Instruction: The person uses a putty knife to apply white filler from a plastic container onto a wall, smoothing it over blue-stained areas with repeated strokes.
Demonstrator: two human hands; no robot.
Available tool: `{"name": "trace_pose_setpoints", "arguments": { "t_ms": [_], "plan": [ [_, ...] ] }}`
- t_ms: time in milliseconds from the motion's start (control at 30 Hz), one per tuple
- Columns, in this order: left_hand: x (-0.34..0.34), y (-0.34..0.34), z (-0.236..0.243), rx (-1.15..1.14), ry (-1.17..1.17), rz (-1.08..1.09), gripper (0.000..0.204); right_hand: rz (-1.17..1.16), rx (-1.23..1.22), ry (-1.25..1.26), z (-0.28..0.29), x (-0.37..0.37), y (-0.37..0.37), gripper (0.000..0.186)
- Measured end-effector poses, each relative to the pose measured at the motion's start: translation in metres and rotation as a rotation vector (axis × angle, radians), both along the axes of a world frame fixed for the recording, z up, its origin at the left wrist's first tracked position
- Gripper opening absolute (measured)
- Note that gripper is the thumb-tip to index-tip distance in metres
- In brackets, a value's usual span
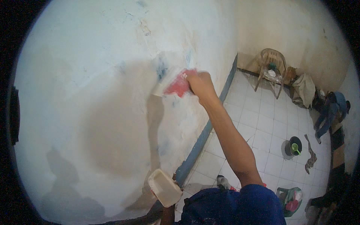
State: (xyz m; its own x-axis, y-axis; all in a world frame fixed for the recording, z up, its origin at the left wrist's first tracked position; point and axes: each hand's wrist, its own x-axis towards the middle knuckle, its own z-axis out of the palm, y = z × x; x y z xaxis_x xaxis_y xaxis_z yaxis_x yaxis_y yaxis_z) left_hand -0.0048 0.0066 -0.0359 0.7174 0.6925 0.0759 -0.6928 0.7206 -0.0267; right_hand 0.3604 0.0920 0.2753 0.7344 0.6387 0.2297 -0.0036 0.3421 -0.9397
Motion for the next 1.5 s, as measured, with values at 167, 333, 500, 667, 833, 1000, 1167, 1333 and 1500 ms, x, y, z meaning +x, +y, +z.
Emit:
{"name": "trace_pose_setpoints", "arguments": {
  "t_ms": [167, 333, 500, 667, 833, 1000, 1167, 1333, 1500],
  "plan": [
    [-0.005, -0.002, 0.009, -0.101, -0.096, -0.006, 0.104, -0.185, -0.394, -0.267, -0.127, 0.021, 0.007, 0.038],
    [-0.016, 0.002, 0.003, -0.093, -0.010, 0.003, 0.105, -0.052, -0.435, -0.086, -0.191, 0.029, 0.051, 0.034],
    [-0.012, 0.001, 0.005, -0.091, 0.005, 0.032, 0.107, -0.006, -0.489, -0.132, -0.192, 0.041, 0.078, 0.032],
    [-0.005, -0.003, 0.004, -0.058, 0.070, 0.065, 0.105, -0.054, -0.433, -0.187, -0.124, 0.044, 0.089, 0.029],
    [0.003, -0.001, 0.011, -0.027, 0.024, 0.032, 0.101, -0.088, -0.374, -0.217, -0.041, 0.037, 0.088, 0.033],
    [0.000, -0.001, 0.004, -0.003, 0.013, 0.019, 0.100, -0.032, -0.233, -0.150, 0.029, 0.011, 0.068, 0.023],
    [0.005, -0.002, 0.016, -0.035, -0.019, -0.005, 0.102, -0.057, -0.072, -0.207, 0.023, 0.027, 0.027, 0.026],
    [0.000, 0.000, 0.025, -0.096, -0.060, 0.002, 0.106, -0.601, -0.136, -0.811, -0.025, -0.032, 0.027, 0.019],
    [-0.008, 0.002, 0.021, -0.058, -0.066, -0.039, 0.105, -0.605, -0.289, -1.019, -0.033, -0.076, 0.074, 0.017]
  ]
}}
